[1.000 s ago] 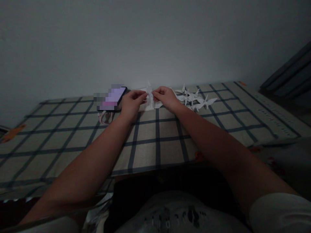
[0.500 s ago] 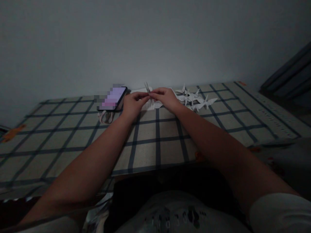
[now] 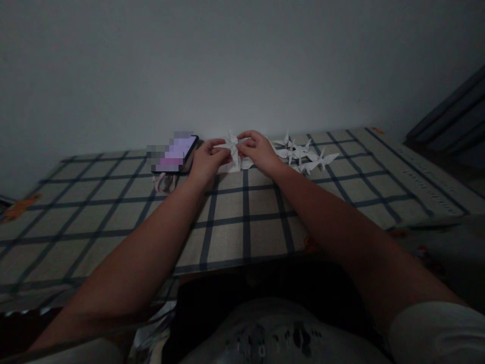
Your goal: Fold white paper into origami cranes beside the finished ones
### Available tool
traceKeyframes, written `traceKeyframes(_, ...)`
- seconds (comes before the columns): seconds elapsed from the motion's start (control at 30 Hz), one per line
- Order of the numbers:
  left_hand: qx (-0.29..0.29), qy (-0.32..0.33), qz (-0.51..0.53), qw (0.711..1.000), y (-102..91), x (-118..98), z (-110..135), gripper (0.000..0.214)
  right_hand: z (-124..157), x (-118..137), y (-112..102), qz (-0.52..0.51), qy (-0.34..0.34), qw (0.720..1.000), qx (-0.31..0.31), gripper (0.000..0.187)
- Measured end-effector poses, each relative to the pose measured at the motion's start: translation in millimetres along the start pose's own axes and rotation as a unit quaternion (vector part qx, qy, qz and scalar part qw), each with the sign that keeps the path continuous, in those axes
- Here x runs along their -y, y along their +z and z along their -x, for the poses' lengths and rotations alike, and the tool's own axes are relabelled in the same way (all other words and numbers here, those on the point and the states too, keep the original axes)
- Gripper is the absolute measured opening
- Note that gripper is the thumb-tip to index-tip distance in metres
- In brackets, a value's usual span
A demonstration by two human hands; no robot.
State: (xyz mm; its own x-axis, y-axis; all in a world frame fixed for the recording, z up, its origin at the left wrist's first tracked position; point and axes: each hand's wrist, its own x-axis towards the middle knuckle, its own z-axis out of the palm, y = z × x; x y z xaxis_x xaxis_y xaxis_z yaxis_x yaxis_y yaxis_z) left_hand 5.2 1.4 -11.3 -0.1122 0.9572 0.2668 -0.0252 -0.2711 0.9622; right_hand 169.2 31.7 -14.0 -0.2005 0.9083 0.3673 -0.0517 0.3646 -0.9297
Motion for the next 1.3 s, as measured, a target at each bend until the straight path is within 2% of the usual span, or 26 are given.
traceKeyframes(0.17,0.019,-0.024,0.023,0.999,-1.2,-2.1,-1.3,0.047,5.3,7.8,-0.2,0.015,0.005,0.999,0.040,0.012)
traceKeyframes(0.37,0.006,-0.036,0.036,0.999,-3.6,-5.4,-1.6,0.049,3.9,5.9,-1.8,0.021,0.003,0.997,0.073,0.028)
traceKeyframes(0.6,0.053,-0.057,0.065,0.995,-4.2,-7.4,-1.0,0.024,1.6,3.7,-4.3,0.025,-0.006,0.997,0.074,0.021)
traceKeyframes(0.87,0.080,0.026,-0.002,0.996,-8.9,-4.8,-0.2,0.032,1.6,3.9,-6.7,-0.013,0.012,0.997,0.076,0.019)
traceKeyframes(1.13,0.060,0.054,-0.078,0.994,-9.4,-7.5,1.3,0.037,0.9,0.6,-6.2,0.037,0.001,0.997,0.069,0.020)
traceKeyframes(1.3,0.038,0.081,-0.093,0.992,-8.5,-4.6,0.8,0.031,0.6,-0.1,-2.8,0.003,-0.001,0.997,0.078,0.015)
